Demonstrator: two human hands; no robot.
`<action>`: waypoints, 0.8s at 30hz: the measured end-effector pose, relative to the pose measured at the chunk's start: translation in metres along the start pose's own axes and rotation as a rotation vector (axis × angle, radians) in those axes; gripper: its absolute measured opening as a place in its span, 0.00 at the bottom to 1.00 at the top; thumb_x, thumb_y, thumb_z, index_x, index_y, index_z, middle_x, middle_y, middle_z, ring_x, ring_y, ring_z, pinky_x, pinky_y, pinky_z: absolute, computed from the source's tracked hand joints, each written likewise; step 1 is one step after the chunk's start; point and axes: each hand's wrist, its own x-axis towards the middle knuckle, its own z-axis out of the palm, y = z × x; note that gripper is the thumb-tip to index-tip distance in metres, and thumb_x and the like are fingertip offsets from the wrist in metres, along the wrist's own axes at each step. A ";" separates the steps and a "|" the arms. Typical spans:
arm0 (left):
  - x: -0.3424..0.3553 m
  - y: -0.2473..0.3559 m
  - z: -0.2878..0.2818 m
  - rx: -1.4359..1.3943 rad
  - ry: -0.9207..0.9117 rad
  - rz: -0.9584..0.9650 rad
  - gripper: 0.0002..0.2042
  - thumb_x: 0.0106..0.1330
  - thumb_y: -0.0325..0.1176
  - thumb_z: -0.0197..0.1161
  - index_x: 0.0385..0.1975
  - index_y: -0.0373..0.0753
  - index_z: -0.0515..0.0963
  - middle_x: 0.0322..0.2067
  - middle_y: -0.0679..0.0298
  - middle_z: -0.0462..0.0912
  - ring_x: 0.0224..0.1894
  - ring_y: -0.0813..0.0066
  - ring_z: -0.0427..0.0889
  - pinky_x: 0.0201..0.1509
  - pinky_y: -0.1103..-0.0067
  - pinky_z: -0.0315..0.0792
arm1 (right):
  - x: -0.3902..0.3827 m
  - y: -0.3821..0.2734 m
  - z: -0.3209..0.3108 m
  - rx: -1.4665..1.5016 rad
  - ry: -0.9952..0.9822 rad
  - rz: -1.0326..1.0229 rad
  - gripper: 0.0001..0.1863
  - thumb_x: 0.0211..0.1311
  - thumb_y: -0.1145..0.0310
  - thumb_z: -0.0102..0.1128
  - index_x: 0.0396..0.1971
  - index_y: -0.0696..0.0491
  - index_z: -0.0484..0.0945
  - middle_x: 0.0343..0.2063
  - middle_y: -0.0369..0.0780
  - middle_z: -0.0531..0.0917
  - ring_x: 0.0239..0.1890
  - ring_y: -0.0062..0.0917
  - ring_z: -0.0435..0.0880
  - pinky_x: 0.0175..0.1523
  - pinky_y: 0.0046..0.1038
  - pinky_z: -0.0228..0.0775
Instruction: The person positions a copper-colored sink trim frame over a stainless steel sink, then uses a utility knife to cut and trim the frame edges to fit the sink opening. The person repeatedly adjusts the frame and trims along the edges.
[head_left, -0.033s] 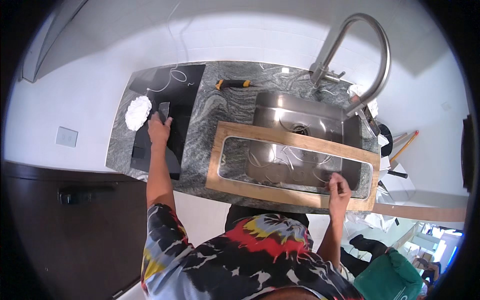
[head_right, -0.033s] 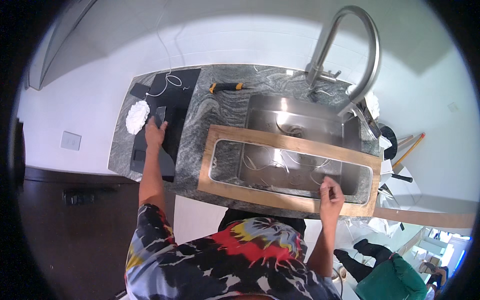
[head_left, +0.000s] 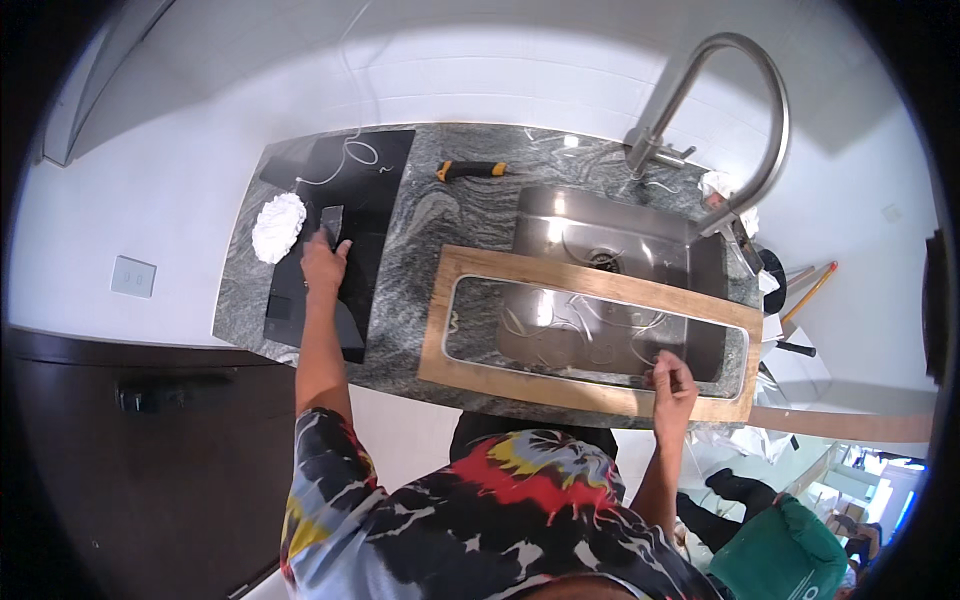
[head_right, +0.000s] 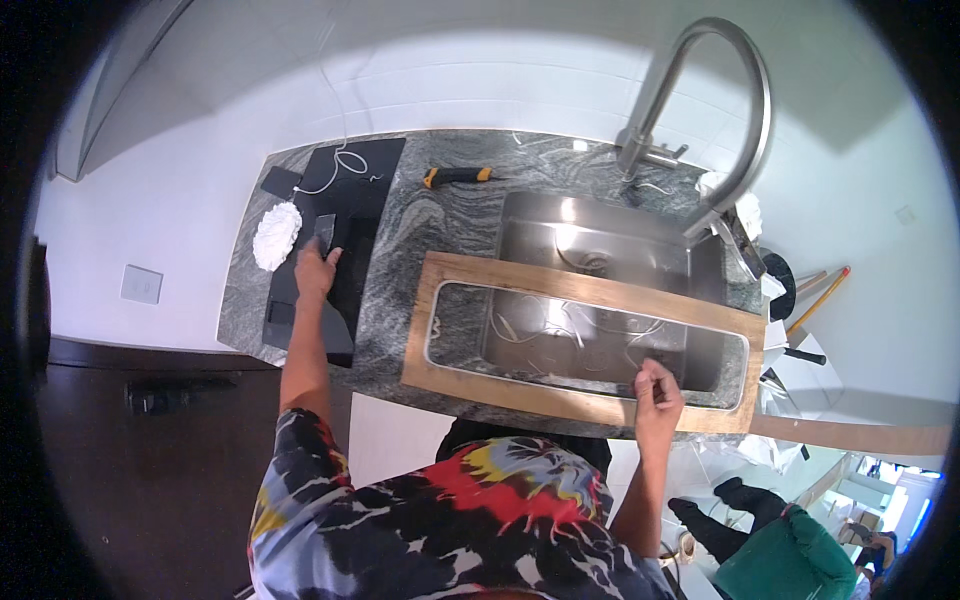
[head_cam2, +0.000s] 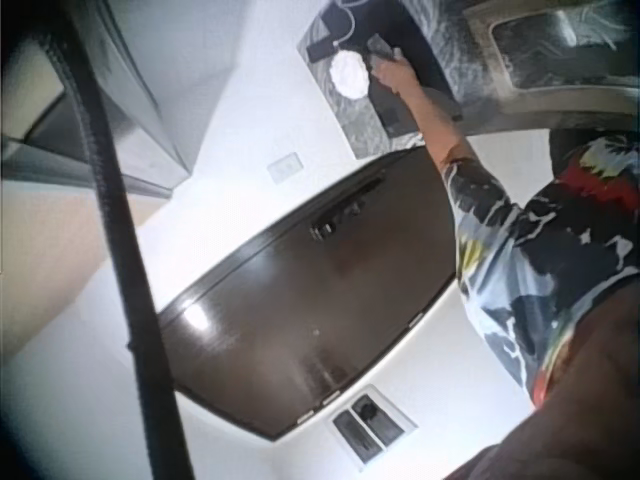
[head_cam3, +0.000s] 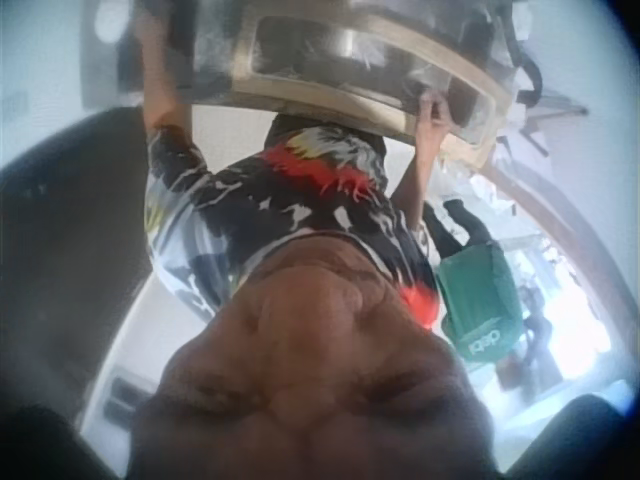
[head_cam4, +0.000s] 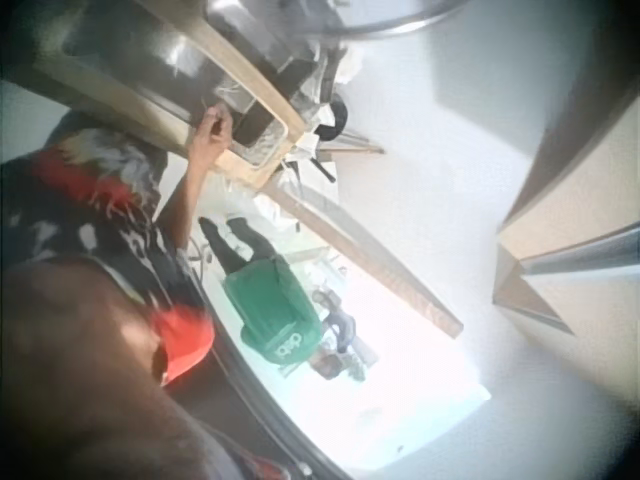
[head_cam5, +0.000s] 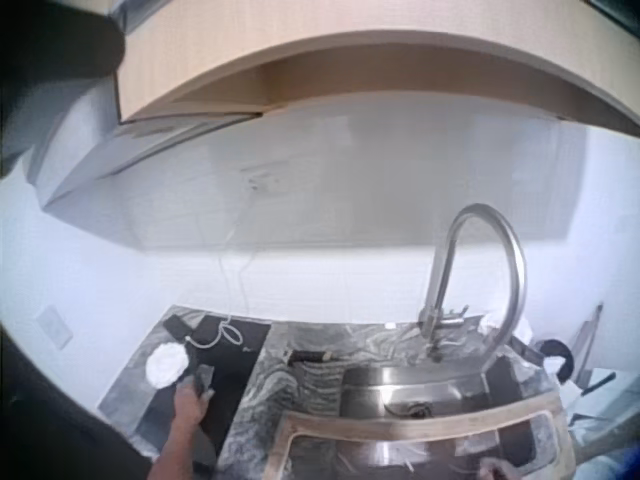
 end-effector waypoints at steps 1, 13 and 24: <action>0.005 -0.003 0.006 0.022 0.013 0.045 0.16 0.65 0.40 0.64 0.44 0.34 0.78 0.45 0.50 0.81 0.49 0.48 0.79 0.54 0.62 0.73 | -0.007 0.003 0.013 0.022 0.007 0.010 0.15 0.68 0.66 0.62 0.48 0.62 0.79 0.34 0.36 0.83 0.32 0.17 0.79 0.39 0.21 0.74; -0.025 0.061 -0.041 -0.489 0.151 0.371 0.11 0.71 0.30 0.54 0.42 0.29 0.80 0.37 0.50 0.85 0.40 0.57 0.83 0.46 0.67 0.76 | -0.051 -0.047 0.100 0.119 -0.210 0.007 0.25 0.63 0.63 0.67 0.57 0.56 0.74 0.44 0.43 0.82 0.43 0.24 0.82 0.43 0.25 0.75; -0.287 0.316 -0.079 -0.727 -0.783 0.817 0.16 0.61 0.36 0.69 0.46 0.35 0.79 0.40 0.53 0.81 0.45 0.55 0.80 0.53 0.66 0.71 | -0.080 0.001 -0.030 0.152 0.124 0.103 0.17 0.73 0.58 0.52 0.51 0.54 0.79 0.38 0.39 0.82 0.38 0.28 0.82 0.39 0.30 0.77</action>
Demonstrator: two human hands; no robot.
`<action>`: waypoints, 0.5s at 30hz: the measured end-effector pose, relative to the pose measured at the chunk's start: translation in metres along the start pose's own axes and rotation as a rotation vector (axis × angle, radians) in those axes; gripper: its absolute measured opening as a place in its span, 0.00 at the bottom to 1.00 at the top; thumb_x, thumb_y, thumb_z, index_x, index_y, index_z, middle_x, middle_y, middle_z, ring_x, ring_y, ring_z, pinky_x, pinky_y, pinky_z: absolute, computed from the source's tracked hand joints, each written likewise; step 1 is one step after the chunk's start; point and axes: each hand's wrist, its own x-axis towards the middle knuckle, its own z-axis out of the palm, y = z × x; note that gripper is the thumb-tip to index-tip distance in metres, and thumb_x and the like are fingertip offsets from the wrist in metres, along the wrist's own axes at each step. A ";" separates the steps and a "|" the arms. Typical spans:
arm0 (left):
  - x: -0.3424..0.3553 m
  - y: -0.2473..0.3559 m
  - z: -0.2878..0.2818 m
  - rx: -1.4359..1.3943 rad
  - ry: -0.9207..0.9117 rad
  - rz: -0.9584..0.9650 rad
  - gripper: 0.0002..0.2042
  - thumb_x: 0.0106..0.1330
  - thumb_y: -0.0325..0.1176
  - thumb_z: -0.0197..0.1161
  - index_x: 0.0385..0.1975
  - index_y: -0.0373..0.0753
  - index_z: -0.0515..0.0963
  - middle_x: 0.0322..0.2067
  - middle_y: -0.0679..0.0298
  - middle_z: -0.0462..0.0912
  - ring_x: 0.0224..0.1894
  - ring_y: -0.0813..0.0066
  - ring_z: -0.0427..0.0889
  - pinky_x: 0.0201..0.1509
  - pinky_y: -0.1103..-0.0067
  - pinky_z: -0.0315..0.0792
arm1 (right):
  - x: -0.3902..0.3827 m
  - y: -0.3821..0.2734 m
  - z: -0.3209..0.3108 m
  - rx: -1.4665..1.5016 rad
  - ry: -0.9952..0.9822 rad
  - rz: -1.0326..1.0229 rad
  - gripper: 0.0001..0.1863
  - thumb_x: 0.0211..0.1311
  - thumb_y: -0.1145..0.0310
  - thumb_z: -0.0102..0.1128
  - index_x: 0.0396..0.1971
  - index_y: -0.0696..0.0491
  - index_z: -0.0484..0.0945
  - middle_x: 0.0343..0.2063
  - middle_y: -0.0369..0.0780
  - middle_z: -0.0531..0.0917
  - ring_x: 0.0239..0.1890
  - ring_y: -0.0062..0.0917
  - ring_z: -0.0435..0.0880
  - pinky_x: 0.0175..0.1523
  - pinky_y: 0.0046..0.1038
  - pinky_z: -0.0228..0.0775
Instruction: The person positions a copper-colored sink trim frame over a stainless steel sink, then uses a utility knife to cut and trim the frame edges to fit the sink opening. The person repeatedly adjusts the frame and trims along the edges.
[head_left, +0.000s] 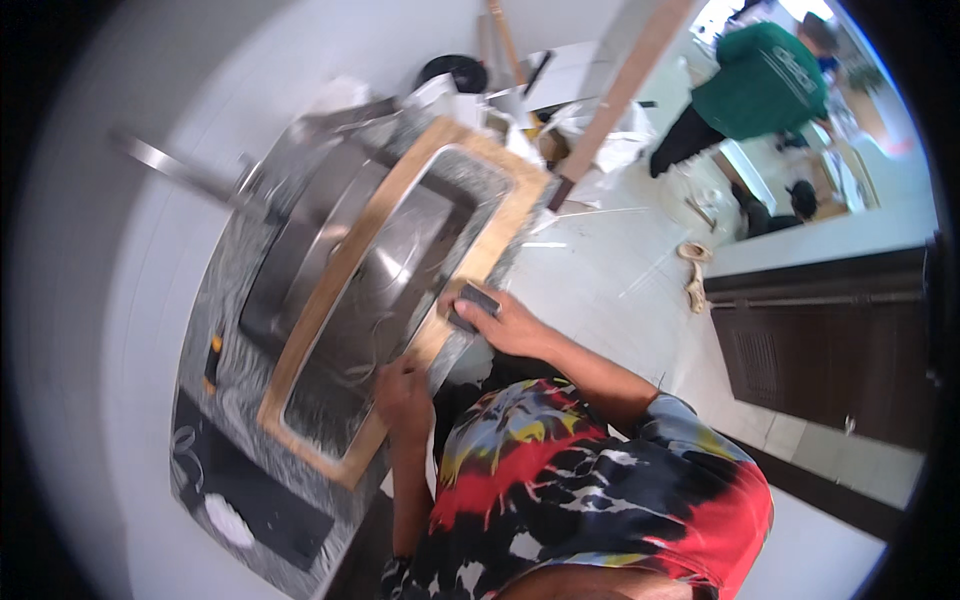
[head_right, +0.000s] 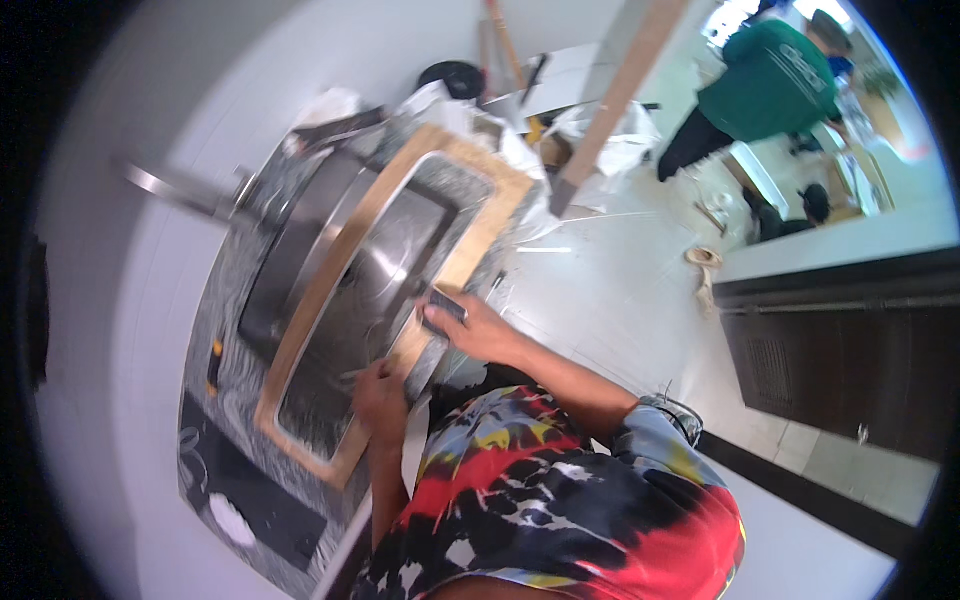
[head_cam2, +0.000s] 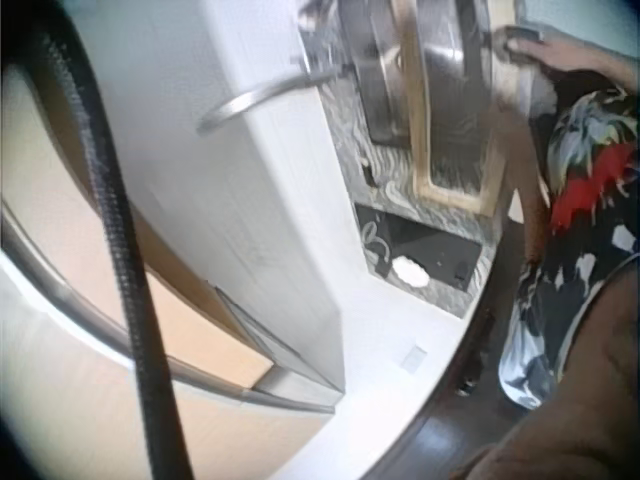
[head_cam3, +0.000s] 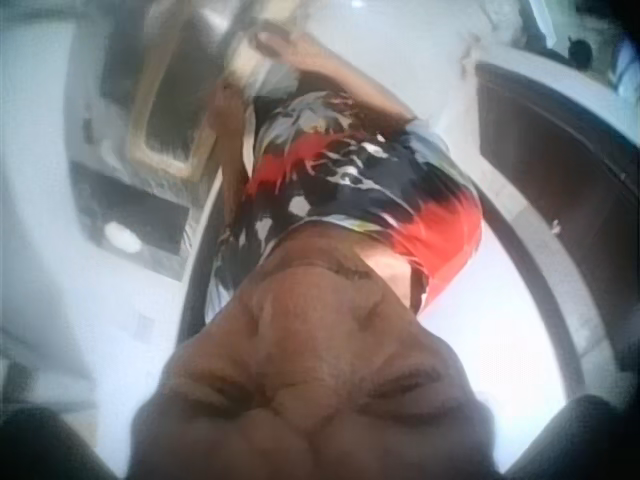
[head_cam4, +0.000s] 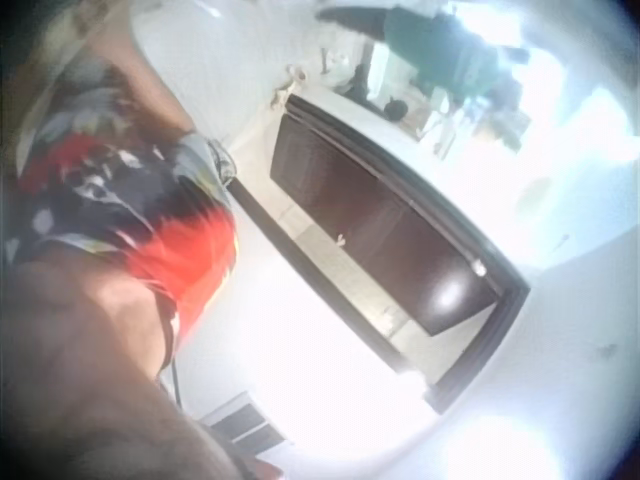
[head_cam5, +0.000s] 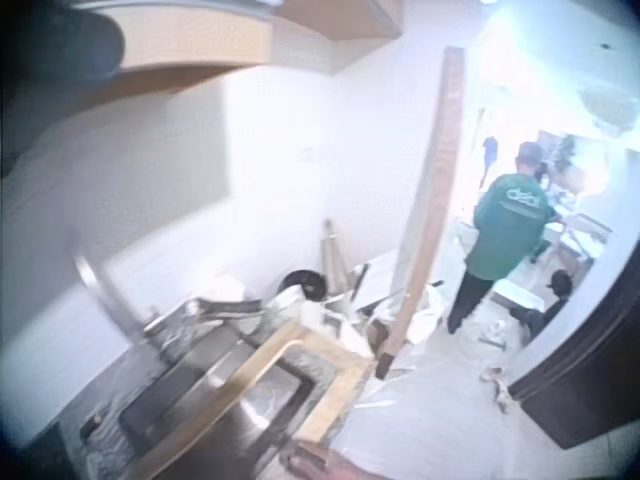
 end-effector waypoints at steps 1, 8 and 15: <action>0.002 -0.017 0.003 0.135 0.044 0.056 0.19 0.60 0.37 0.69 0.48 0.35 0.78 0.42 0.52 0.80 0.47 0.52 0.79 0.55 0.64 0.70 | 0.015 0.002 -0.024 -0.233 0.156 -0.242 0.16 0.69 0.63 0.54 0.51 0.54 0.79 0.38 0.41 0.82 0.40 0.32 0.82 0.41 0.33 0.76; 0.025 -0.026 0.026 0.410 -0.138 0.156 0.37 0.52 0.46 0.74 0.61 0.35 0.69 0.56 0.46 0.73 0.56 0.45 0.73 0.60 0.59 0.68 | 0.100 0.064 -0.153 -0.950 0.271 -0.510 0.29 0.45 0.71 0.62 0.54 0.53 0.77 0.52 0.43 0.78 0.58 0.39 0.73 0.63 0.43 0.59; 0.026 -0.015 0.032 0.497 -0.121 0.161 0.39 0.54 0.48 0.71 0.65 0.36 0.65 0.56 0.45 0.73 0.56 0.43 0.74 0.59 0.59 0.69 | 0.037 0.099 -0.030 -0.947 0.192 -0.573 0.27 0.59 0.60 0.51 0.58 0.56 0.72 0.62 0.46 0.72 0.67 0.38 0.65 0.70 0.49 0.51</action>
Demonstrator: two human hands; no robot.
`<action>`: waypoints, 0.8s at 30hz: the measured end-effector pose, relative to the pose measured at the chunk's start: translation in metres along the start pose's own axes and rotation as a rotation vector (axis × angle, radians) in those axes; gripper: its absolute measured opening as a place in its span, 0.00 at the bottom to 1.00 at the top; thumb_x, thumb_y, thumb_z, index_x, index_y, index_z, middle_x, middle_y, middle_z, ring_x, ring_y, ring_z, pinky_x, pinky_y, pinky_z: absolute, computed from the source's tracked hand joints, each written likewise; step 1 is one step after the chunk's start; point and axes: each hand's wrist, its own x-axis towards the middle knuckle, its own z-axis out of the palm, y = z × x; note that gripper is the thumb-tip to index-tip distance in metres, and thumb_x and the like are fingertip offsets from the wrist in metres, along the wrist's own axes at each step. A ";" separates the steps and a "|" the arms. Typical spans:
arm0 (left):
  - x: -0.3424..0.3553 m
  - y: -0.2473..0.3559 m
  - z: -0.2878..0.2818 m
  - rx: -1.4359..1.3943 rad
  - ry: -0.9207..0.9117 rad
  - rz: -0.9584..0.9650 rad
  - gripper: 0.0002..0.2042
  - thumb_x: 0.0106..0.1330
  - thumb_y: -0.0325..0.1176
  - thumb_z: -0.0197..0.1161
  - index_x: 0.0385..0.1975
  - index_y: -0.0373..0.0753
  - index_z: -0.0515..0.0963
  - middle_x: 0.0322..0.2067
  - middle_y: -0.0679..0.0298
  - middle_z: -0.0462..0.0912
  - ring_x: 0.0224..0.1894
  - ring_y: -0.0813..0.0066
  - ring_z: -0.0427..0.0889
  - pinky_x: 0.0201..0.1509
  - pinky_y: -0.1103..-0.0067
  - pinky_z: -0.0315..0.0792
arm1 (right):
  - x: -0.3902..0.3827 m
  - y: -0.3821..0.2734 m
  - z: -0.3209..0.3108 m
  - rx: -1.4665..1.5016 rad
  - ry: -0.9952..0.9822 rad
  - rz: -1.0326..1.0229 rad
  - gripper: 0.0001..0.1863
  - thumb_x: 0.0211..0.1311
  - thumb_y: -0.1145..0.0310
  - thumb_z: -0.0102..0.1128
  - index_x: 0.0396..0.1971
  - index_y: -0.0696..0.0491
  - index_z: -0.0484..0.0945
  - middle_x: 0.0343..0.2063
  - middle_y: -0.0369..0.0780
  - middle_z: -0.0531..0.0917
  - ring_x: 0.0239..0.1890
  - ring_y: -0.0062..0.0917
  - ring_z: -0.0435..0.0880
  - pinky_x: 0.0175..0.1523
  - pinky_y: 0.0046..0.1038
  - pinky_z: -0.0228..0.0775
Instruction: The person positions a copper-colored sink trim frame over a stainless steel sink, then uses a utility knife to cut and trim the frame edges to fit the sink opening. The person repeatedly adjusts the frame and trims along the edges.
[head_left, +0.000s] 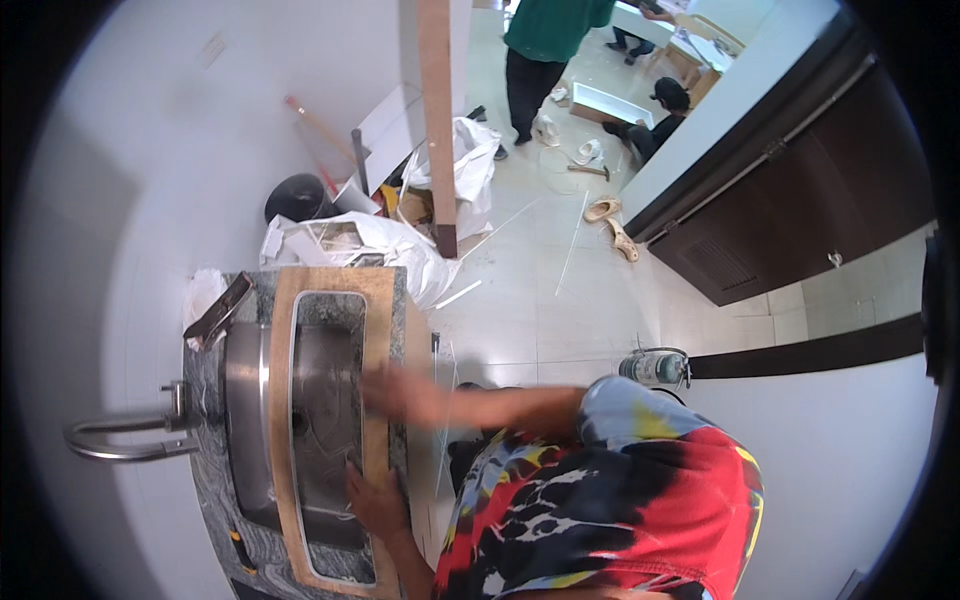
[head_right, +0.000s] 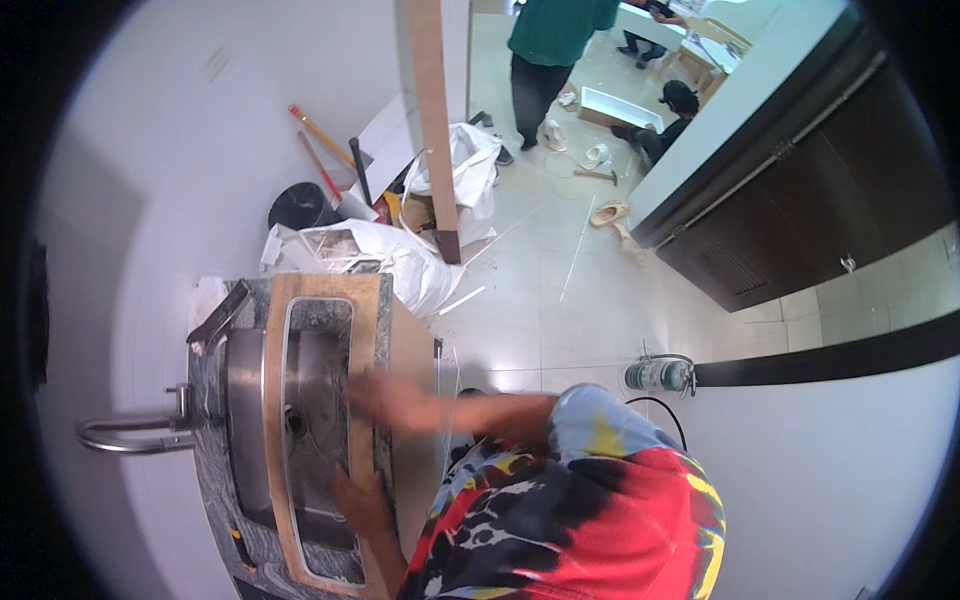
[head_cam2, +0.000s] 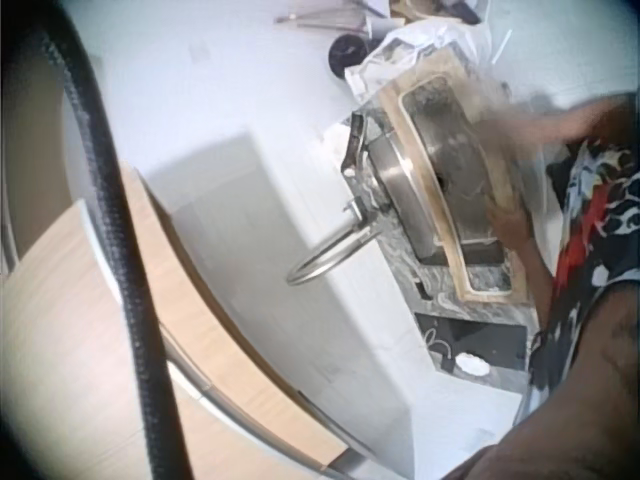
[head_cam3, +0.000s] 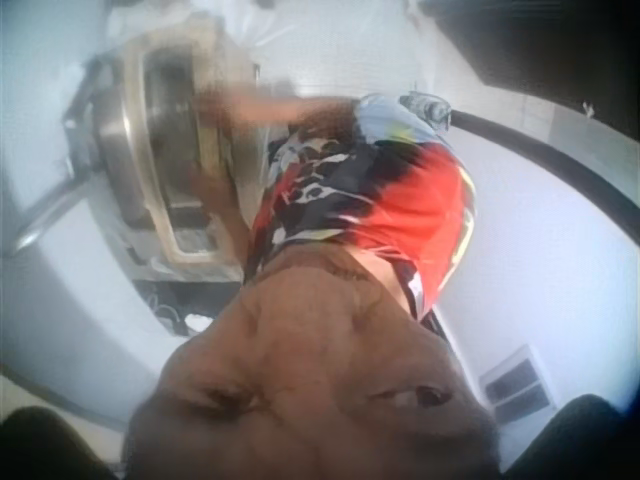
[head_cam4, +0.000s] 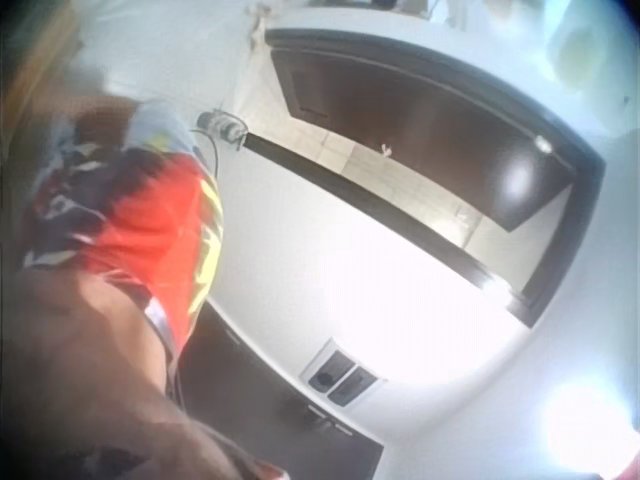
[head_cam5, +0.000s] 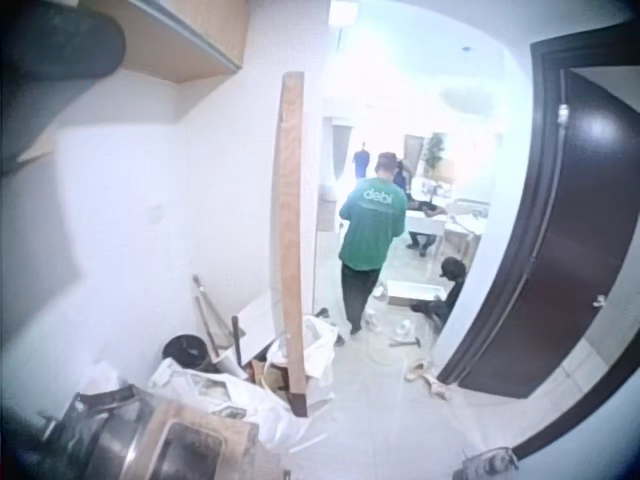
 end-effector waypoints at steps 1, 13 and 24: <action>0.002 0.001 0.000 -0.015 -0.025 -0.032 0.39 0.55 0.48 0.71 0.65 0.37 0.65 0.57 0.45 0.73 0.56 0.43 0.74 0.59 0.59 0.69 | -0.015 -0.024 0.035 -0.068 0.017 -0.157 0.28 0.60 0.58 0.50 0.59 0.55 0.72 0.62 0.44 0.72 0.67 0.38 0.65 0.69 0.52 0.51; 0.001 -0.006 0.003 -0.025 -0.015 0.032 0.38 0.58 0.49 0.68 0.67 0.39 0.65 0.54 0.43 0.75 0.54 0.43 0.75 0.57 0.60 0.69 | 0.038 0.024 -0.028 -0.302 -0.060 0.156 0.29 0.59 0.62 0.54 0.60 0.59 0.70 0.63 0.46 0.69 0.68 0.38 0.64 0.70 0.44 0.51; -0.004 -0.018 0.007 -0.039 0.030 0.063 0.37 0.58 0.53 0.67 0.65 0.38 0.67 0.49 0.43 0.76 0.49 0.43 0.77 0.53 0.59 0.71 | 0.051 0.061 -0.049 -0.313 -0.005 0.198 0.28 0.56 0.66 0.56 0.59 0.56 0.72 0.62 0.46 0.71 0.68 0.39 0.65 0.68 0.49 0.55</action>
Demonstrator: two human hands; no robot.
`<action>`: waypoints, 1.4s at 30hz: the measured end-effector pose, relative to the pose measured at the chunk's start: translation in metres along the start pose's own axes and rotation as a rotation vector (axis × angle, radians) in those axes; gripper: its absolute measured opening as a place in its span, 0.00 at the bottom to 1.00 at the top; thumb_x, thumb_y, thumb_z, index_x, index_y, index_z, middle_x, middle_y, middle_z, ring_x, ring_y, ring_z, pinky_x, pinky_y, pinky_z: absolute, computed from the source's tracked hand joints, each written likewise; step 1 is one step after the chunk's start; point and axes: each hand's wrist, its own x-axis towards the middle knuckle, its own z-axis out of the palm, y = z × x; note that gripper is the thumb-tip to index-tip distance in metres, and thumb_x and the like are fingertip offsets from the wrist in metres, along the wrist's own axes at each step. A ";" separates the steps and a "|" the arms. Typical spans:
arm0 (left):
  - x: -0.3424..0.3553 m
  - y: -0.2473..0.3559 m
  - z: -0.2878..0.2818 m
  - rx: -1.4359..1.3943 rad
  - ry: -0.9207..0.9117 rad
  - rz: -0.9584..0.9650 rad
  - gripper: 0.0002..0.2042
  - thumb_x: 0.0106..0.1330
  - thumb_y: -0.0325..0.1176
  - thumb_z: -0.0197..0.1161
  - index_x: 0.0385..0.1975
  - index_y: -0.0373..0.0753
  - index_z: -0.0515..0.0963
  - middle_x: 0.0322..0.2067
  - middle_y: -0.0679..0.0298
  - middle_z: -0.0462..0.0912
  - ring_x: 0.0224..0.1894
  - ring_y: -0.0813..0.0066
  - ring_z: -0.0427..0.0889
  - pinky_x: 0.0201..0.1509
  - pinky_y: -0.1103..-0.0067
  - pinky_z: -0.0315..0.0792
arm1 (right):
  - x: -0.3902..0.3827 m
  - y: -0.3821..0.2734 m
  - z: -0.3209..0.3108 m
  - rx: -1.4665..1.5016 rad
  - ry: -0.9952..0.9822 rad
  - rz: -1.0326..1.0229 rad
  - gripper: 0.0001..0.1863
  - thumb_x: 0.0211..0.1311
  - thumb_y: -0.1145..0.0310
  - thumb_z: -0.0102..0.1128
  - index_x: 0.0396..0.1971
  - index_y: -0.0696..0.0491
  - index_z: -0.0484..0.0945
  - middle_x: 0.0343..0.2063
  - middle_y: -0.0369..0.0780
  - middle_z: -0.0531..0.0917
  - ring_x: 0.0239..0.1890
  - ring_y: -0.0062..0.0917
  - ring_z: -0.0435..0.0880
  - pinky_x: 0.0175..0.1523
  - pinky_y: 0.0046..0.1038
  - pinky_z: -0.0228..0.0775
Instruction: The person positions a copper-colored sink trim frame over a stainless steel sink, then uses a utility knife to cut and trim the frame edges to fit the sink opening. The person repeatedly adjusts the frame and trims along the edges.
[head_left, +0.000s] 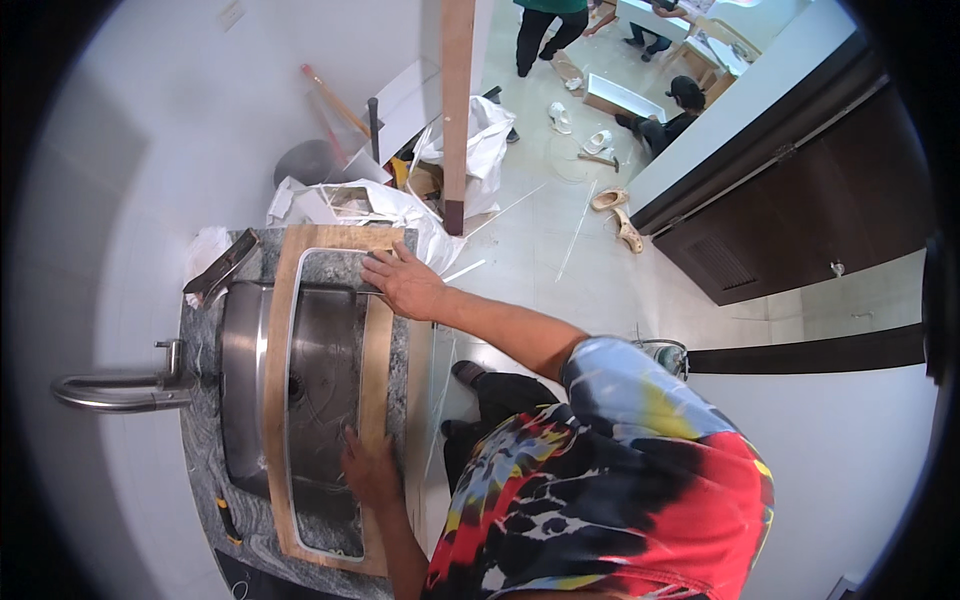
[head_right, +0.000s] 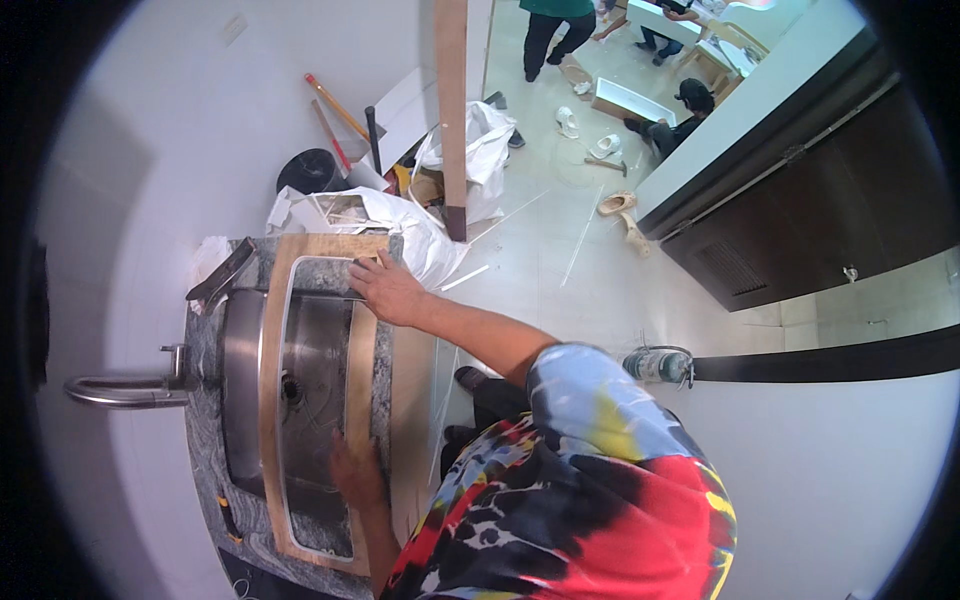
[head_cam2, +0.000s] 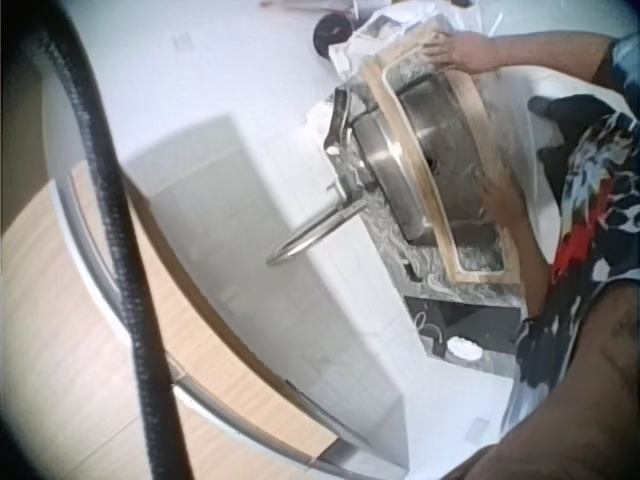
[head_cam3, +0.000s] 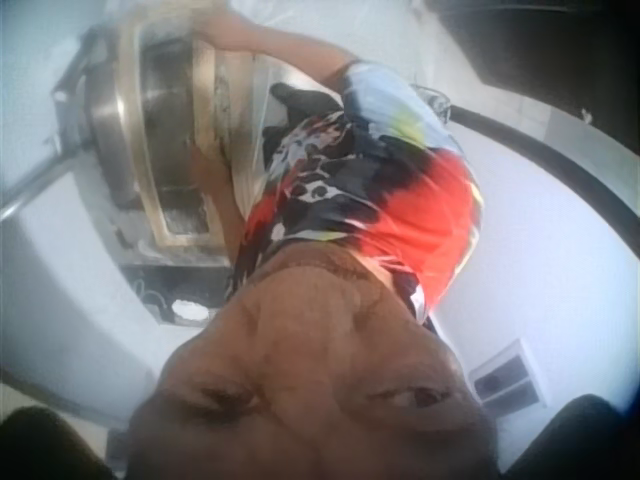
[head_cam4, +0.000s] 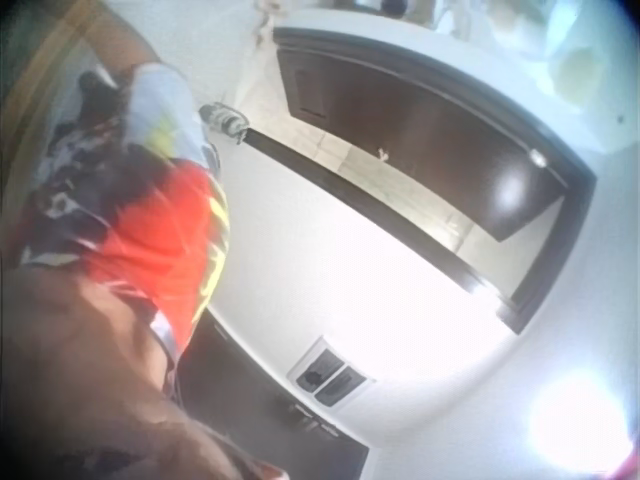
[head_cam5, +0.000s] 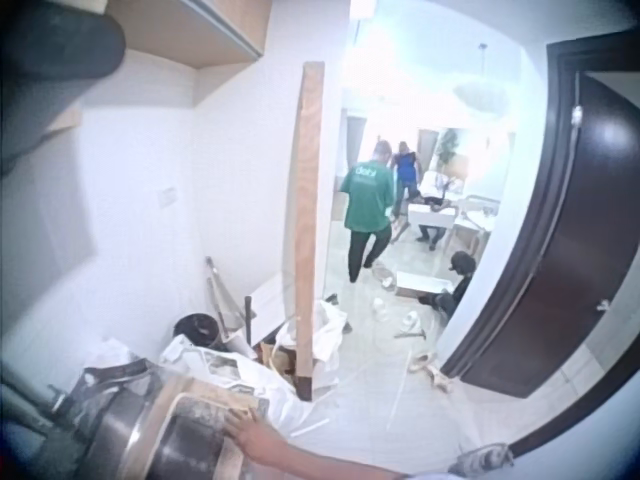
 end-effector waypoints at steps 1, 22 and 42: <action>0.000 -0.002 -0.004 0.014 -0.015 -0.004 0.37 0.58 0.53 0.67 0.65 0.38 0.67 0.49 0.44 0.77 0.49 0.43 0.77 0.53 0.59 0.72 | 0.000 -0.007 -0.003 -0.007 -0.008 0.032 0.28 0.55 0.66 0.57 0.59 0.56 0.72 0.62 0.46 0.71 0.68 0.39 0.65 0.68 0.49 0.55; 0.003 0.002 -0.006 0.005 -0.091 -0.138 0.38 0.58 0.59 0.65 0.64 0.41 0.69 0.48 0.48 0.78 0.50 0.48 0.77 0.52 0.59 0.72 | -0.077 -0.128 0.007 0.249 -0.204 -0.296 0.28 0.55 0.70 0.55 0.59 0.55 0.72 0.67 0.43 0.67 0.70 0.36 0.63 0.72 0.56 0.47; 0.002 0.016 0.009 0.040 -0.010 -0.045 0.37 0.57 0.46 0.70 0.65 0.36 0.66 0.51 0.44 0.77 0.54 0.45 0.75 0.58 0.60 0.69 | 0.029 0.048 -0.043 0.119 0.105 0.308 0.20 0.63 0.66 0.55 0.54 0.56 0.74 0.56 0.47 0.76 0.59 0.42 0.73 0.65 0.50 0.59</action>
